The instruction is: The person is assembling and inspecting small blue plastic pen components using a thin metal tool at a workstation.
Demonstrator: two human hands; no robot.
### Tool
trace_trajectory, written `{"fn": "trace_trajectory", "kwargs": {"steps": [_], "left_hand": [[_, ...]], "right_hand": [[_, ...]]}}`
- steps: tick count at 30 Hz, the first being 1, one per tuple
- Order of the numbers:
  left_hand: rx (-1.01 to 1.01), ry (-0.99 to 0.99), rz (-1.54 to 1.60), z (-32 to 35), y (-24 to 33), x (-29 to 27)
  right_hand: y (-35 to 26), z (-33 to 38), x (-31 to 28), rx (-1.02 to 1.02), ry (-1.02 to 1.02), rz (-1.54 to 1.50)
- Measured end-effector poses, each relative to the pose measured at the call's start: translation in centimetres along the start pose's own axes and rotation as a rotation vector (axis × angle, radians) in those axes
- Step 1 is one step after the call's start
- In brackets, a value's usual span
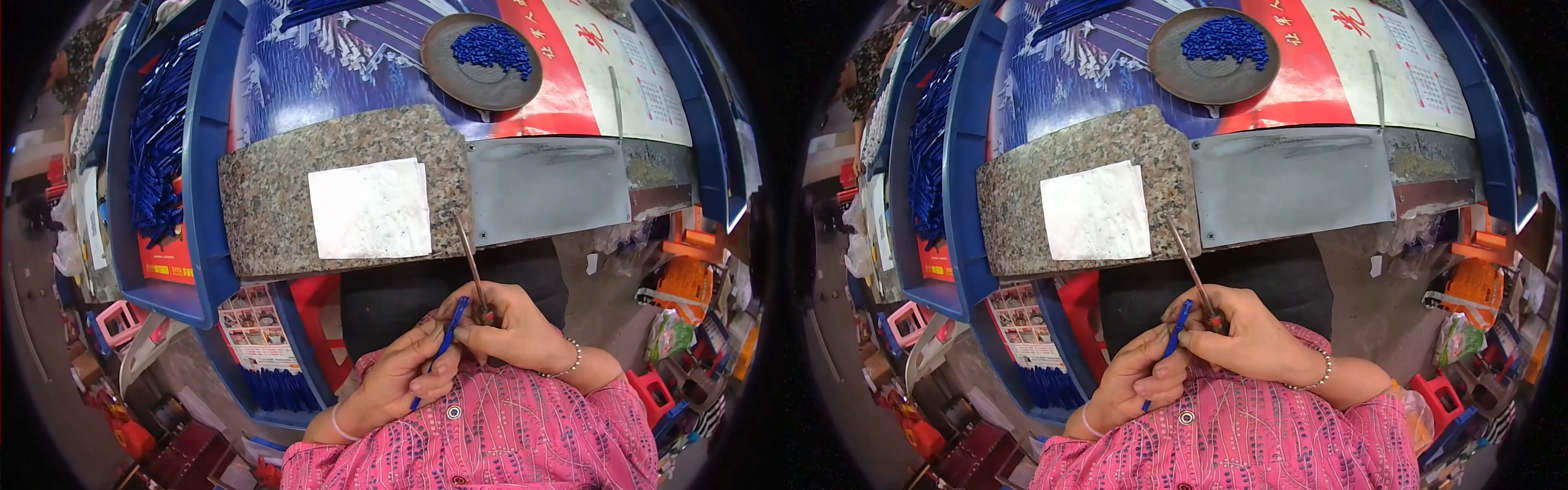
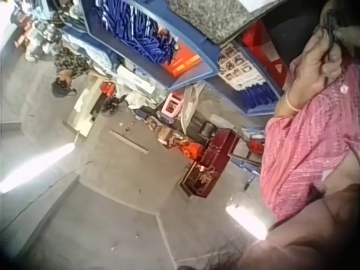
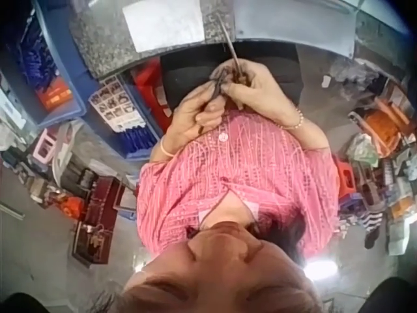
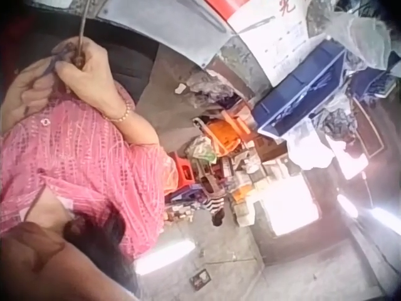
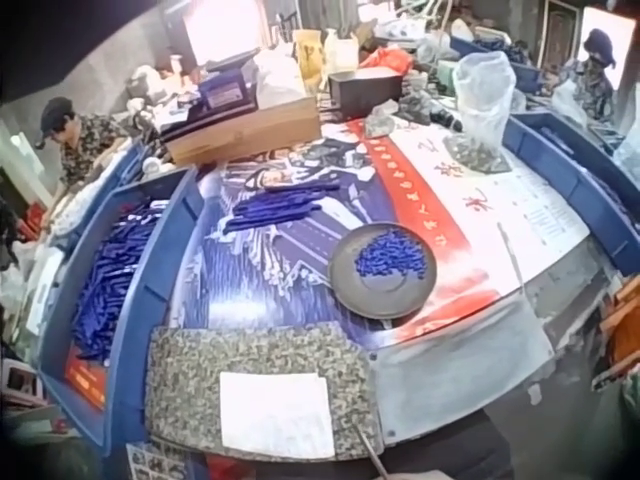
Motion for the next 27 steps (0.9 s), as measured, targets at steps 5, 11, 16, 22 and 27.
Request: {"fn": "trace_trajectory", "kwargs": {"steps": [5, 11, 16, 22, 27], "left_hand": [[-0.006, -0.01, -0.076, 0.1, -0.3, 0.2], [0.075, 0.045, -0.2, 0.2, -0.5, 0.4], [0.082, 0.025, -0.301, 0.4, -1.1, 0.2], [0.14, 0.137, -0.368, 0.1, -1.6, -0.5], [0.099, 0.047, -0.377, 0.5, -2.2, -0.2]], "right_hand": [[0.3, 0.4, 0.0, -0.017, -0.01, -0.008], [0.3, 1.0, 0.0, 0.005, -0.004, -0.012], [1.4, 1.4, 0.3, 0.007, -0.027, -0.077], [2.6, 1.5, 0.2, 0.09, -0.014, -0.147], [1.5, 2.4, 0.4, -0.067, 0.01, -0.069]]}}
Point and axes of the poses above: each hand's wrist, its own z-axis away from the middle knuckle, its own x-axis out of the palm, y = z × x, the point moved 5 cm from there along -z, towards the middle knuckle, and after that the axes turned 1 degree about y, right-handed, at the moved point
